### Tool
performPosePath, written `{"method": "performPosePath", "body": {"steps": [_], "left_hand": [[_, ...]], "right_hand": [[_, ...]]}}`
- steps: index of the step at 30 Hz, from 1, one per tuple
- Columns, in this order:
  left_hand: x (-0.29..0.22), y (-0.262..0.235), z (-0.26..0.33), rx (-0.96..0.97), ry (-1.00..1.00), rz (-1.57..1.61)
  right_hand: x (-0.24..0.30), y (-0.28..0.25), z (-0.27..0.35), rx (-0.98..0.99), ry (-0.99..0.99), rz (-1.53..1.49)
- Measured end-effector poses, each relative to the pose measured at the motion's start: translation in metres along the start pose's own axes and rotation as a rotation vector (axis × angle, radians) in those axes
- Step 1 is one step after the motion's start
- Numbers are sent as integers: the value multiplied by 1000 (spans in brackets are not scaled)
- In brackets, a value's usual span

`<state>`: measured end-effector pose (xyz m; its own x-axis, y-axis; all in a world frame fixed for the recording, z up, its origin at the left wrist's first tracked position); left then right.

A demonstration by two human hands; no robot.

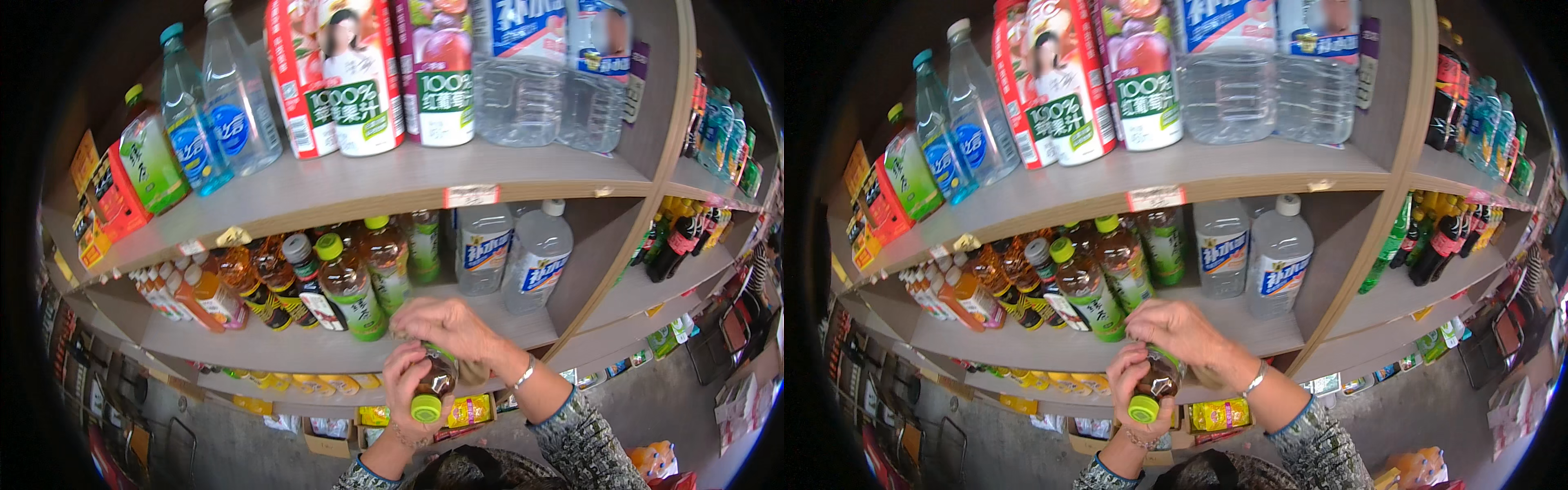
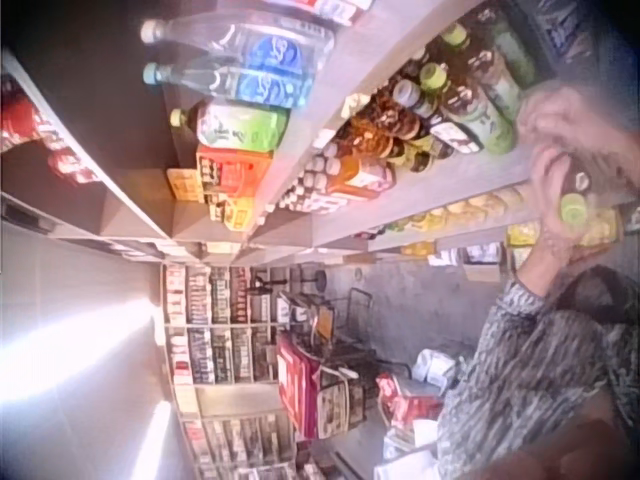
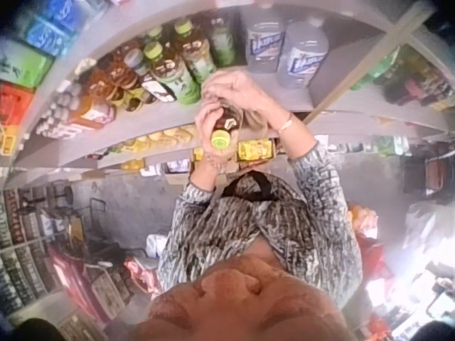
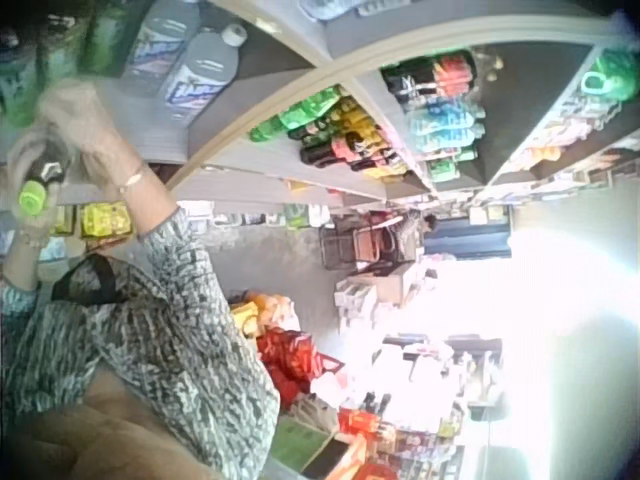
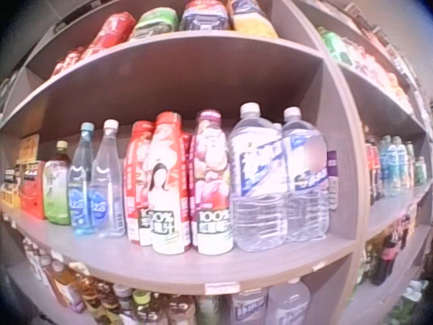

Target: The person wipes multiple plastic beverage bottles on a store shelf using a cloth. They pick up each bottle, wipe it thoroughly, and place it back on the shelf, repeating this process for several bottles of different sizes and brands.

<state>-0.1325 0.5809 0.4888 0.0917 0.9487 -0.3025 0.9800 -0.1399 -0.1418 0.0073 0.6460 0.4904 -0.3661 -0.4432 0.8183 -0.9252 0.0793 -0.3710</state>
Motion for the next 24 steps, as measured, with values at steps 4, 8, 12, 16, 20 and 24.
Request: {"method": "performPosePath", "body": {"steps": [4, 8, 12, 16, 20, 24], "left_hand": [[6, -11, 5, 3, -89, 11], [9, -12, 18, -12, -214, 25], [10, -18, 30, -78, -237, 36], [33, -33, 45, -315, -525, 269], [39, -49, 52, -492, -703, 466], [38, -93, 48, -572, -739, 546]], "right_hand": [[-40, -10, -12, -154, 255, 98], [-76, -34, 6, -404, 433, 141], [-78, -28, 29, -458, 402, 193], [-62, -22, 38, -412, 325, 253], [-57, -19, 40, -282, 387, 215], [-47, -9, 47, -275, 336, 175]]}}
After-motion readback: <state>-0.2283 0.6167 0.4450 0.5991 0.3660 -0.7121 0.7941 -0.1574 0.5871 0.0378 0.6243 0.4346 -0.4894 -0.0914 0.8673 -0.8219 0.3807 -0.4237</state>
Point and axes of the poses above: each hand's wrist, its own z-axis away from the middle knuckle, its own y-axis out of the palm, x = y × z, the point moved 8 cm from there along -z, towards the middle knuckle, and after that the axes turned 7 degrees about y, right-handed, at the moved point
